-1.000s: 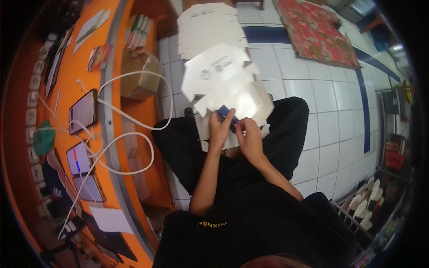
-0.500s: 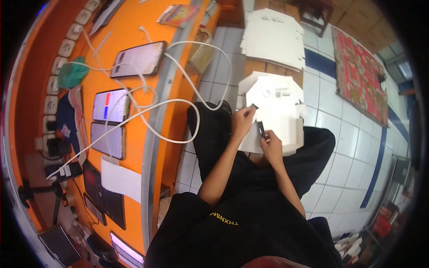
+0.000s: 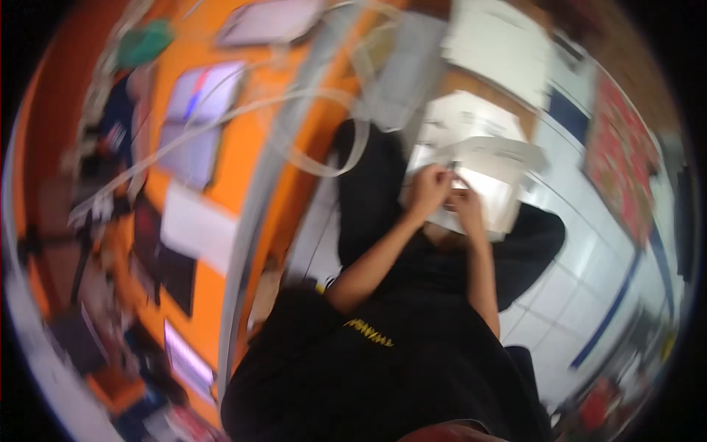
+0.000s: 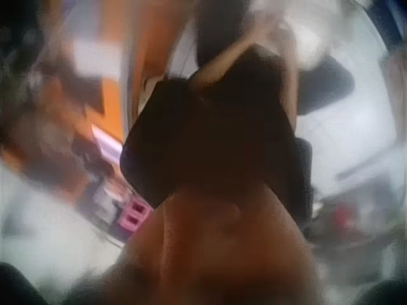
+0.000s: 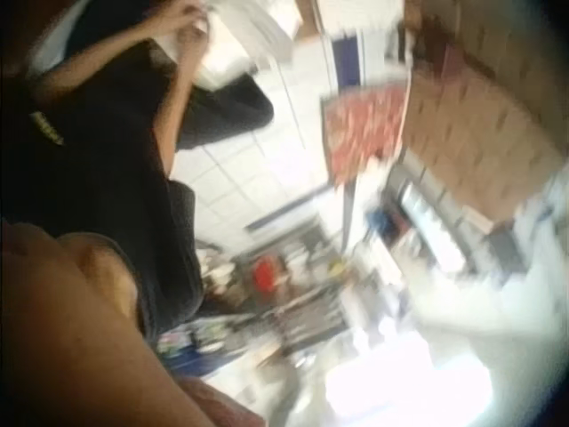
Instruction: The person folds cardboard food containers by hand, pressing along pre-scored lines to form the box structure and securing the side tabs into slots one container at a time.
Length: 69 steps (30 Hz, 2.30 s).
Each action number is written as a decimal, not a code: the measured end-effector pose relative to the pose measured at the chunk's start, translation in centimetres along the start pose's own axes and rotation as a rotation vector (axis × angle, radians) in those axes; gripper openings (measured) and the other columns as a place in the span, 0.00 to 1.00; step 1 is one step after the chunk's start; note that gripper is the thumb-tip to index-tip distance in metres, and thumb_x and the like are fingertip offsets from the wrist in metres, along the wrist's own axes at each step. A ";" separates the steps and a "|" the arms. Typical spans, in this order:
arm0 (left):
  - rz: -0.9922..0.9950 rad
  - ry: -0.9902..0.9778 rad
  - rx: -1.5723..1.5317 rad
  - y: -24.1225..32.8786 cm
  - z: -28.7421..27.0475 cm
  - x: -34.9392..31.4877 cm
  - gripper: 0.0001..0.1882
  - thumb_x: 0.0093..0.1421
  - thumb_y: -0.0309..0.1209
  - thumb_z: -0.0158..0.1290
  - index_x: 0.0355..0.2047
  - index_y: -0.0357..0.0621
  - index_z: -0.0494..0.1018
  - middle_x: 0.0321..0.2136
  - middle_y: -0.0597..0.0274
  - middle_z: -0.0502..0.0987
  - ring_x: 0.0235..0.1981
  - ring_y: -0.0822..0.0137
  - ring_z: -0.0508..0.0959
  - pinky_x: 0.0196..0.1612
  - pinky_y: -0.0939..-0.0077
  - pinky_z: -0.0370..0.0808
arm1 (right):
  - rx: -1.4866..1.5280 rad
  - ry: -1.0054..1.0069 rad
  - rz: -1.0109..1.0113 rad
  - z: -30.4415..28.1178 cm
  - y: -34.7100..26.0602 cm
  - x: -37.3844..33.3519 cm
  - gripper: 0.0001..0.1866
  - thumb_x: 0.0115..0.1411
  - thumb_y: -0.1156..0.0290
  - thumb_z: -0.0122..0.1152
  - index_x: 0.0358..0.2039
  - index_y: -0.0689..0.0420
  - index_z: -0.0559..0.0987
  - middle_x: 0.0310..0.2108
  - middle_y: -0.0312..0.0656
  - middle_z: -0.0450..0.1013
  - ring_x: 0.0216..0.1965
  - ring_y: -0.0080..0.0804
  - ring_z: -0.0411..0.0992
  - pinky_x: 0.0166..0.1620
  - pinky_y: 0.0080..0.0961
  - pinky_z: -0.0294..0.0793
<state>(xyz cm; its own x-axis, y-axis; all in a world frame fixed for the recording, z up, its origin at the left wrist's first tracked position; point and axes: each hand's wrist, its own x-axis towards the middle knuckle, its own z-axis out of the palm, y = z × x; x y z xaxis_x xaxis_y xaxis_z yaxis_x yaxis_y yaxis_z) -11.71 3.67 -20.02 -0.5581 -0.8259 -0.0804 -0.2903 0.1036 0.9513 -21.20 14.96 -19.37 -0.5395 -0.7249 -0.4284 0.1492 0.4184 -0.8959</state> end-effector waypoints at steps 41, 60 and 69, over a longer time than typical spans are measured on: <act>-0.137 -0.536 -0.113 4.4 5.3 -0.7 0.17 0.74 0.36 0.52 0.50 0.32 0.78 0.43 0.54 0.83 0.34 0.70 0.83 0.34 0.76 0.82 | 0.371 0.333 0.115 -4.7 -0.5 -4.8 0.24 0.72 0.58 0.50 0.62 0.57 0.73 0.51 0.43 0.76 0.51 0.29 0.73 0.50 0.29 0.75; -0.003 -0.059 0.682 2.0 -3.9 -2.1 0.43 0.67 0.41 0.55 0.71 0.23 0.51 0.66 0.30 0.63 0.66 0.36 0.67 0.67 0.55 0.67 | -0.506 0.725 -0.065 -2.9 2.6 -5.6 0.42 0.62 0.62 0.68 0.69 0.71 0.60 0.61 0.72 0.64 0.60 0.65 0.66 0.62 0.51 0.68; -0.055 -0.036 0.202 3.3 -4.5 -0.9 0.18 0.69 0.31 0.54 0.57 0.35 0.72 0.42 0.45 0.83 0.45 0.46 0.83 0.51 0.59 0.77 | -0.448 0.725 -0.031 -4.9 -0.7 -6.3 0.21 0.66 0.73 0.62 0.58 0.60 0.74 0.48 0.54 0.75 0.50 0.52 0.74 0.54 0.42 0.73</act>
<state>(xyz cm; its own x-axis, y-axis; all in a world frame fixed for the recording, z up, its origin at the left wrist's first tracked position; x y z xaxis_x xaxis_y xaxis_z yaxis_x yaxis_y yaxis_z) -8.67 2.22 -15.42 -0.5633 -0.8135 -0.1446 -0.4689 0.1707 0.8666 -21.97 21.91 -15.44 -0.9578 -0.2743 -0.0862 -0.1343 0.6918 -0.7095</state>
